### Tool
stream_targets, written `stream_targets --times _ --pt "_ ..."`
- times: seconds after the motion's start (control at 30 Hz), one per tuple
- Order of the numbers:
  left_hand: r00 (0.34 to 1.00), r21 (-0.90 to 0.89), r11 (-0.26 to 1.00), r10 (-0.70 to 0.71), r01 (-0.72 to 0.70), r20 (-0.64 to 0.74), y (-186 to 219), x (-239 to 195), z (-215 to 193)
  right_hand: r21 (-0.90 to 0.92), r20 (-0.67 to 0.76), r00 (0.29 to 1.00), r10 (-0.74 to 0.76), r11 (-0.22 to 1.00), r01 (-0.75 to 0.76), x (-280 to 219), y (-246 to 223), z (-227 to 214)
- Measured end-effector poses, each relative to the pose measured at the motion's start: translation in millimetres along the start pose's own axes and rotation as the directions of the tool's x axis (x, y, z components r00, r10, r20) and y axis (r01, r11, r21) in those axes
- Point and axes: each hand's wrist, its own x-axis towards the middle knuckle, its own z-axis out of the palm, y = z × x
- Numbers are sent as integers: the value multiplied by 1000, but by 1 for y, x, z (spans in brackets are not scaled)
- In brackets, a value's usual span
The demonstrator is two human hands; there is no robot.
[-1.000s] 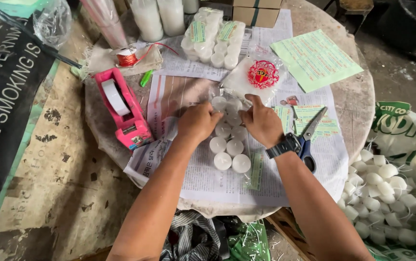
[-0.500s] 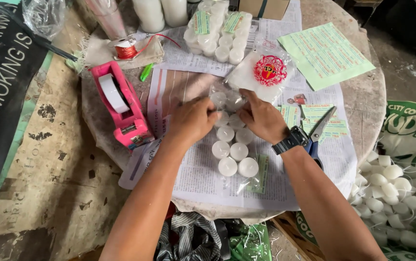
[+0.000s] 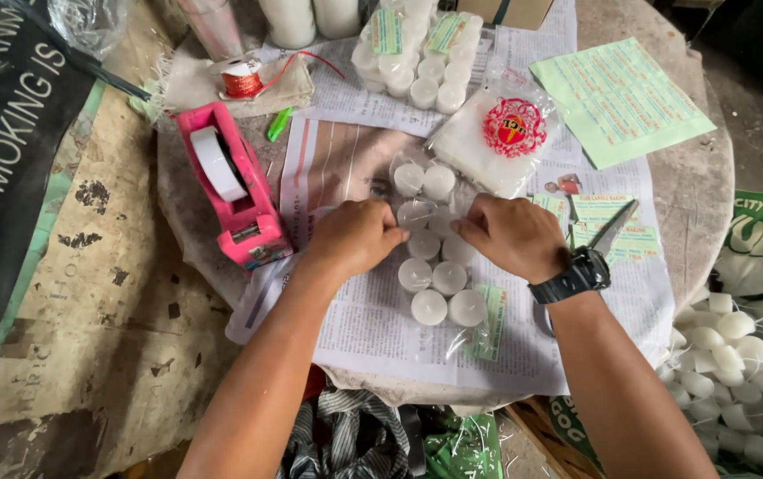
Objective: The person is packaging small white tealight candles by picking them up individually and arranging them inside a clear plastic bag.
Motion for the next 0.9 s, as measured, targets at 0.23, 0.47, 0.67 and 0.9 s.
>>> stream_targets --times 0.23,0.47,0.67,0.9 --pt "994 8 998 68 -67 -85 -2 7 12 141 -77 996 -49 988 60 11 8 30" --pt "997 1 997 77 -77 9 4 -14 2 95 29 1000 7 995 -10 -11 5 18" --pt "994 43 993 112 -111 -17 4 -12 13 133 -30 997 -72 988 75 -5 6 34" --pt "993 5 999 44 -45 111 6 -42 -14 222 -24 996 -88 971 91 -15 4 20"
